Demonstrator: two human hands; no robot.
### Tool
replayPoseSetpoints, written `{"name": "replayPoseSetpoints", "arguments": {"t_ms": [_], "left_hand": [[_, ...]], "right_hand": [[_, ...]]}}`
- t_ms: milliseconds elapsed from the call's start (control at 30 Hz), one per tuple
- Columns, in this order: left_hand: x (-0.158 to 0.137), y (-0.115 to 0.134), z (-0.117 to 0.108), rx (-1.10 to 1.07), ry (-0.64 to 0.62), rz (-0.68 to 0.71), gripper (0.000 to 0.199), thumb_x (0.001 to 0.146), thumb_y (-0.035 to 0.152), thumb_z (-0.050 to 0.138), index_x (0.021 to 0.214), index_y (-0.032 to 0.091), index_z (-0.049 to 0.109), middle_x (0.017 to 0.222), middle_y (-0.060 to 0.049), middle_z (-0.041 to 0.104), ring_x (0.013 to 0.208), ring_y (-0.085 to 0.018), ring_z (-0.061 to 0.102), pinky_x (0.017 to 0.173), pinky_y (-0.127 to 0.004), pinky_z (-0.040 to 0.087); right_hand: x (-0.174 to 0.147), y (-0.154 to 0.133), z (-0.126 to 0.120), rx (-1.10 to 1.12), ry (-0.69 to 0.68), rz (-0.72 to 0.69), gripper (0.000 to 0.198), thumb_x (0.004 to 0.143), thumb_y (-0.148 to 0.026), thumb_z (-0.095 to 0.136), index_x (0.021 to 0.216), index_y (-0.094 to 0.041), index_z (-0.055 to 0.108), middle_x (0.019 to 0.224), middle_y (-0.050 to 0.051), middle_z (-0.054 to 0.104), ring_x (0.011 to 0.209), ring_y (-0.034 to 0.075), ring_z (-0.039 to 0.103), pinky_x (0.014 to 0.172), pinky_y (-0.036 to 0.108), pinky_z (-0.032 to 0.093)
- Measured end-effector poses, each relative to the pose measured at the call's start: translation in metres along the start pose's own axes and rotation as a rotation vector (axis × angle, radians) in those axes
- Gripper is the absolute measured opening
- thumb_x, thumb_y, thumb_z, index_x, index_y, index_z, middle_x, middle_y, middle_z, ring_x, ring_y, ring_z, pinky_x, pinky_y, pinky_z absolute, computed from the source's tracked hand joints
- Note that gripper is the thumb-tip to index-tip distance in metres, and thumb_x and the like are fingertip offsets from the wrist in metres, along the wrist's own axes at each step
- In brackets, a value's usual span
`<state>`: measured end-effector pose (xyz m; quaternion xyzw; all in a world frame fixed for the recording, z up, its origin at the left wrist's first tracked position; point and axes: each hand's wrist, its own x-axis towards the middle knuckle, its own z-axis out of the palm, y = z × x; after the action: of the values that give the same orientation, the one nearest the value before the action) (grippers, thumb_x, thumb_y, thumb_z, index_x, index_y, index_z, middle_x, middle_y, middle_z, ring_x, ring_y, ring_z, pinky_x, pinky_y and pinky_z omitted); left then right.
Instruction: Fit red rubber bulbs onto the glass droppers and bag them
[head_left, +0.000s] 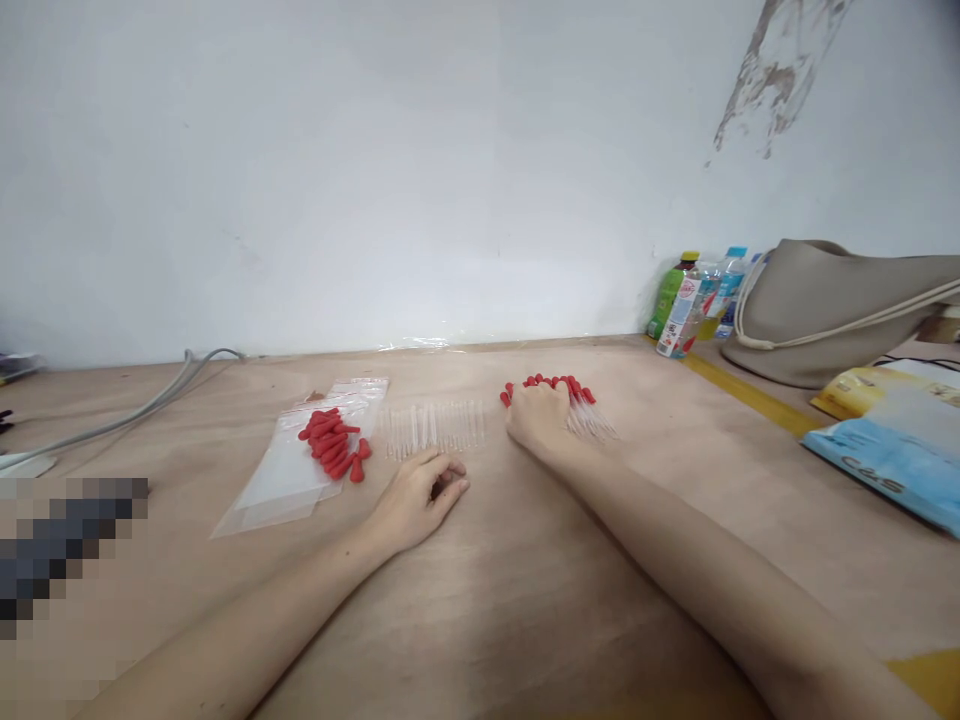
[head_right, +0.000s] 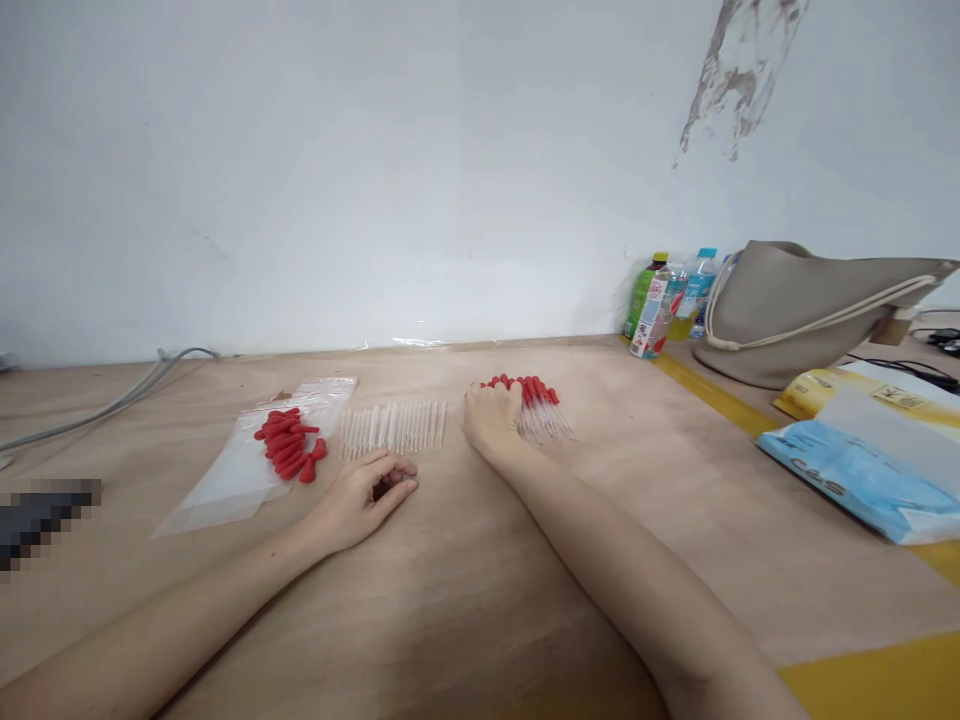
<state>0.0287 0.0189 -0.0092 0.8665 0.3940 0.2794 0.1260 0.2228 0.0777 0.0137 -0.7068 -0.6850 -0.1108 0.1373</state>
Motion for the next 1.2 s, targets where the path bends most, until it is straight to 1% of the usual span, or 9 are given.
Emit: {"name": "replayPoseSetpoints", "arguments": {"t_ms": [133,267,433,567,733,833,967,1100,1200], "left_hand": [[-0.001,-0.001,0.0,-0.002,0.0,-0.001,0.015,0.081,0.027,0.047,0.085,0.017,0.058,0.073,-0.002,0.054,0.064,-0.012,0.052,0.059,-0.025,0.042],[-0.001,0.0,0.0,0.0,0.012,0.0,0.015,0.081,0.027,0.047,0.085,0.018,0.058,0.073,-0.002,0.055,0.064,-0.013,0.052,0.059,-0.025,0.042],[-0.002,0.002,-0.001,0.008,0.033,0.021,0.016,0.083,0.026,0.045,0.086,0.018,0.058,0.073,-0.002,0.056,0.064,-0.012,0.052,0.06,-0.025,0.042],[-0.002,0.001,-0.003,0.079,0.029,0.031,0.017,0.085,0.025,0.041,0.088,0.019,0.057,0.074,-0.001,0.058,0.064,-0.013,0.053,0.059,-0.024,0.041],[0.0,-0.004,-0.01,0.349,0.099,-0.075,0.016,0.083,0.028,0.043,0.089,0.019,0.054,0.075,-0.002,0.06,0.064,-0.016,0.055,0.055,-0.025,0.037],[0.003,-0.01,-0.022,0.665,0.156,-0.127,0.019,0.083,0.029,0.041,0.085,0.018,0.056,0.078,-0.006,0.061,0.072,-0.021,0.056,0.061,-0.03,0.036],[0.007,-0.023,-0.044,1.016,0.119,-0.229,0.027,0.081,0.026,0.039,0.071,0.012,0.059,0.077,-0.014,0.06,0.078,-0.029,0.054,0.066,-0.037,0.034],[0.007,-0.034,-0.053,1.091,0.087,-0.326,0.03,0.079,0.027,0.039,0.073,0.008,0.062,0.078,-0.018,0.06,0.076,-0.03,0.053,0.065,-0.036,0.034],[0.007,-0.037,-0.051,1.098,0.052,-0.363,0.031,0.078,0.025,0.039,0.073,0.006,0.064,0.08,-0.019,0.06,0.077,-0.031,0.053,0.065,-0.036,0.034]], "right_hand": [[0.008,-0.005,0.005,0.023,-0.087,0.058,0.017,0.071,-0.017,0.049,0.083,-0.012,0.059,0.077,0.013,0.064,0.076,0.023,0.058,0.074,0.037,0.025],[0.01,-0.003,0.008,0.038,-0.113,0.079,0.021,0.073,-0.019,0.048,0.09,-0.01,0.058,0.081,0.014,0.064,0.078,0.024,0.059,0.072,0.035,0.026],[0.001,-0.011,0.001,0.072,-0.009,-0.034,0.027,0.081,-0.026,0.039,0.091,-0.011,0.059,0.089,0.015,0.063,0.086,0.024,0.055,0.08,0.037,0.025],[0.0,-0.026,-0.001,0.128,-0.092,-0.039,0.03,0.08,-0.032,0.04,0.082,-0.014,0.063,0.089,0.014,0.063,0.09,0.025,0.053,0.077,0.036,0.029],[0.007,-0.037,0.005,0.145,-0.182,0.022,0.027,0.075,-0.031,0.047,0.086,-0.014,0.064,0.091,0.015,0.063,0.089,0.025,0.054,0.074,0.036,0.032],[0.011,-0.038,0.007,0.146,-0.215,0.052,0.027,0.074,-0.03,0.047,0.088,-0.013,0.064,0.09,0.016,0.063,0.087,0.025,0.055,0.075,0.037,0.03],[0.011,-0.038,0.007,0.141,-0.233,0.056,0.029,0.075,-0.03,0.046,0.087,-0.012,0.064,0.092,0.017,0.063,0.086,0.025,0.056,0.074,0.037,0.03],[0.002,-0.035,0.005,0.134,-0.198,0.034,0.03,0.078,-0.03,0.042,0.088,-0.01,0.063,0.092,0.018,0.062,0.089,0.027,0.053,0.074,0.037,0.029],[-0.012,-0.025,0.005,0.112,-0.069,-0.011,0.03,0.081,-0.026,0.039,0.093,-0.007,0.058,0.094,0.018,0.06,0.091,0.027,0.05,0.077,0.037,0.027]]}}
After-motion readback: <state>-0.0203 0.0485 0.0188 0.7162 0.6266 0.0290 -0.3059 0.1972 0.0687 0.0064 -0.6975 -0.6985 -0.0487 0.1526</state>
